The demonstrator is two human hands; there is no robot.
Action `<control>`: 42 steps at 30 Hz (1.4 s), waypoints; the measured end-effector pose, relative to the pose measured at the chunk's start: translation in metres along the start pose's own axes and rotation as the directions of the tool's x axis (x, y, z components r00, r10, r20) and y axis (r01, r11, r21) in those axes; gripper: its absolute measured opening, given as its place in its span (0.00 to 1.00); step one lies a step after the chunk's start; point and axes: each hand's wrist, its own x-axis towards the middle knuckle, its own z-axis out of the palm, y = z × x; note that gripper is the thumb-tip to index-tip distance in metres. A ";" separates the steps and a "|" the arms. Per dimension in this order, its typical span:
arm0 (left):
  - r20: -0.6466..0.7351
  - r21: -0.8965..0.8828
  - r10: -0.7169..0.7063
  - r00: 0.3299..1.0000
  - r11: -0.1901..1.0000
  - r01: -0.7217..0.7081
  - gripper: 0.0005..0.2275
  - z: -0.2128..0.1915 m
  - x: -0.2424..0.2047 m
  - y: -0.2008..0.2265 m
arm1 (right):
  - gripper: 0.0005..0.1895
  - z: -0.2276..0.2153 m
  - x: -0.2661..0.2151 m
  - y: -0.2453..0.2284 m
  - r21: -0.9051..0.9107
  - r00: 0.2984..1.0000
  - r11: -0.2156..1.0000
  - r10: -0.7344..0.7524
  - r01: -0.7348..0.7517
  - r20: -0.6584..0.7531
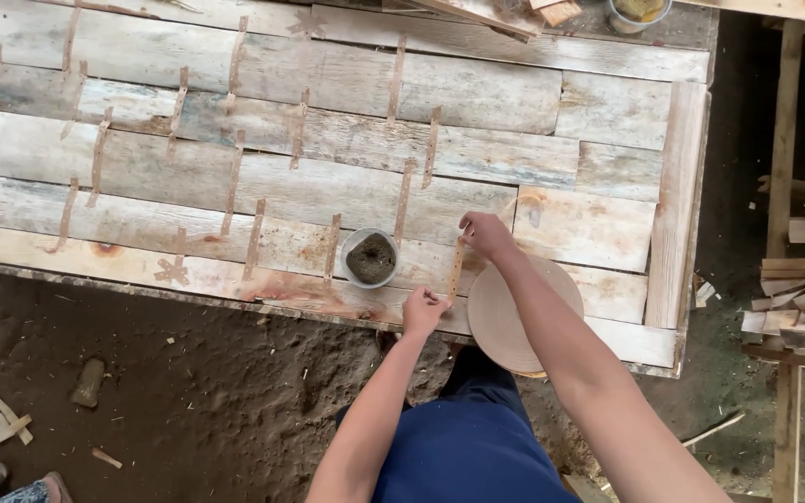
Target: Applying strips of tape to the joints of a wooden panel to secure or mark them.
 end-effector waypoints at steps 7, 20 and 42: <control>-0.010 0.027 0.027 1.000 0.999 -0.026 0.13 0.004 0.019 -0.013 | 0.15 0.010 0.009 0.006 -0.017 0.999 1.000 0.019 -0.019 -0.026; -0.001 0.146 -0.001 1.000 0.989 0.001 0.12 -0.001 0.005 0.005 | 0.14 0.014 0.010 0.005 -0.036 0.998 0.999 0.014 -0.016 -0.059; 0.031 0.070 0.039 0.999 0.997 -0.041 0.11 -0.007 -0.002 0.010 | 0.10 0.020 -0.001 0.001 0.277 0.945 0.946 0.234 -0.167 -0.228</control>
